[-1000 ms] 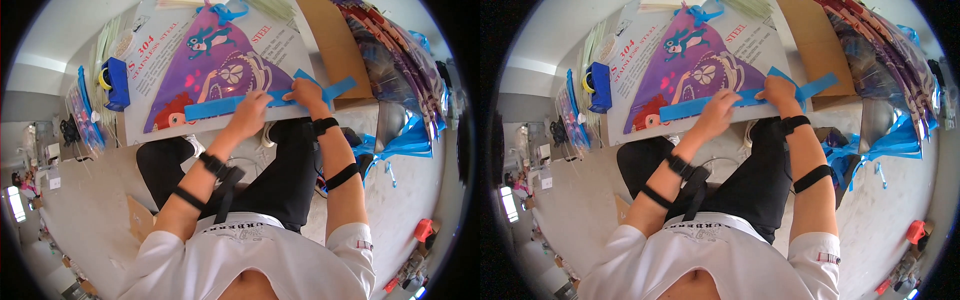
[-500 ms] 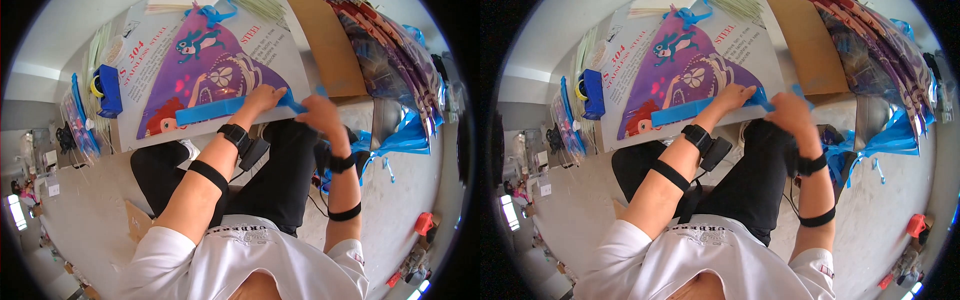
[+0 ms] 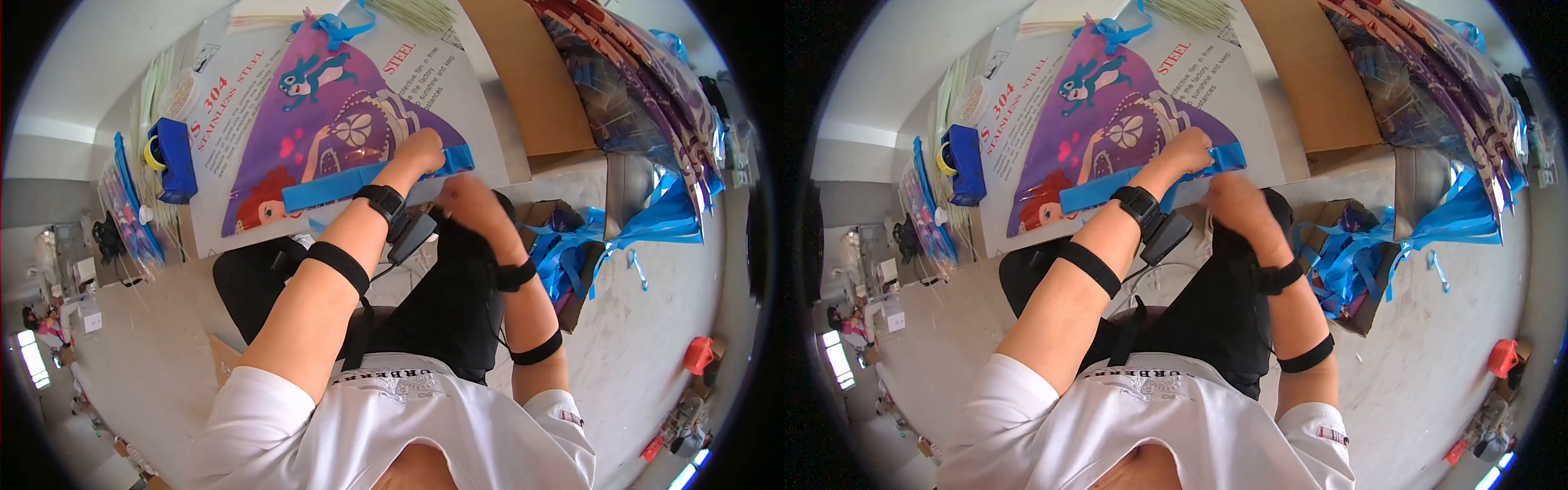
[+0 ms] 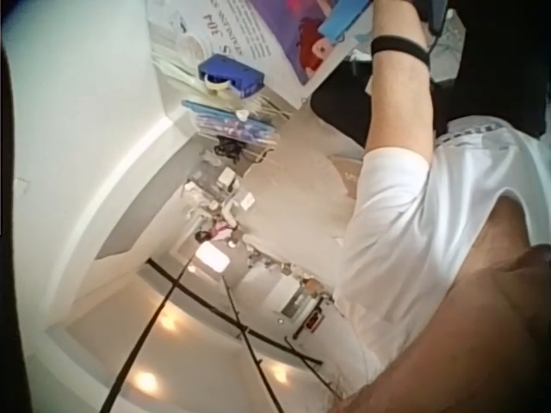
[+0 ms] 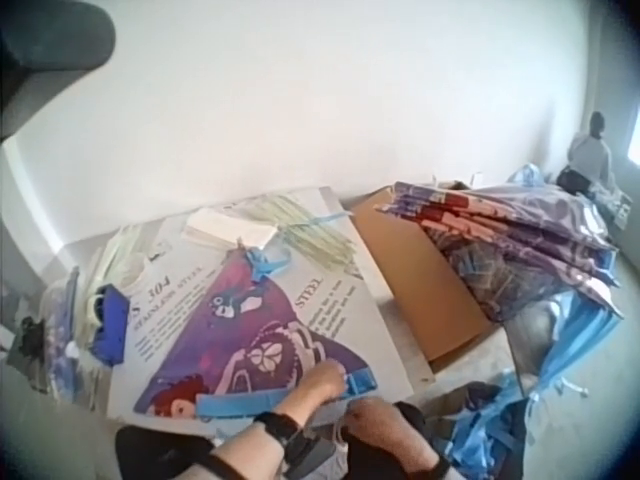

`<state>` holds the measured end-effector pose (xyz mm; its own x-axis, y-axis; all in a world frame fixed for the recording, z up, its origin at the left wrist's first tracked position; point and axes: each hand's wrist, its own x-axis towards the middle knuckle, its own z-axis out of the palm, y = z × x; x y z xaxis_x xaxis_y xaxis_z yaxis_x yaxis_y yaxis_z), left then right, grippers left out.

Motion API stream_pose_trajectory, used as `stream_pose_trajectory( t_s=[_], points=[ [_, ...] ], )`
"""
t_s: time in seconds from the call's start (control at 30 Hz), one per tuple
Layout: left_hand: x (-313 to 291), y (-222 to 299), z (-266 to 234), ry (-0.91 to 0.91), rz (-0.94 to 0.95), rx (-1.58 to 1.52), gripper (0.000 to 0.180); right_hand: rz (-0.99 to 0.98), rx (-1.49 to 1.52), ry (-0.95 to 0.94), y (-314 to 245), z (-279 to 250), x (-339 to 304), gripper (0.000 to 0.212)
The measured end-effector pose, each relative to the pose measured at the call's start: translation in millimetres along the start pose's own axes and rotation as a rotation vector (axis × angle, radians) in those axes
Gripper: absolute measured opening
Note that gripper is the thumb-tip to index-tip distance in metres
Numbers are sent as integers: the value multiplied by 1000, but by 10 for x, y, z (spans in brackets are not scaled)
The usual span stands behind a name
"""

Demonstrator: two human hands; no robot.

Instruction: Rolling and wrapping decorative posters with plastic strips and tape.

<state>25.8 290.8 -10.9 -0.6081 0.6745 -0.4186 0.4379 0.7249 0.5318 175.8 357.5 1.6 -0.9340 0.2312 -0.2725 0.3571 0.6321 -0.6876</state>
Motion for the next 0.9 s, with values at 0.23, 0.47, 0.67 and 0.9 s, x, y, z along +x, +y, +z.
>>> stream_pose_trajectory(
  t_s=[0.23, 0.47, 0.67, 0.9],
  points=[
    [-74, 112, 32, 81, 0, -12, 17, 167, 90, 368, 248, -163, 446, 19],
    [-73, -52, -68, 58, 21, -30, 17, 363, 1, 298, 150, -132, 627, 27],
    [-623, -884, -514, 92, 260, -60, 23, 395, -48, 211, 207, -218, 602, 30],
    [-1557, -1701, -955, 203, -267, -723, 11, 320, -191, 295, -13, -224, 503, 24]
  ],
)
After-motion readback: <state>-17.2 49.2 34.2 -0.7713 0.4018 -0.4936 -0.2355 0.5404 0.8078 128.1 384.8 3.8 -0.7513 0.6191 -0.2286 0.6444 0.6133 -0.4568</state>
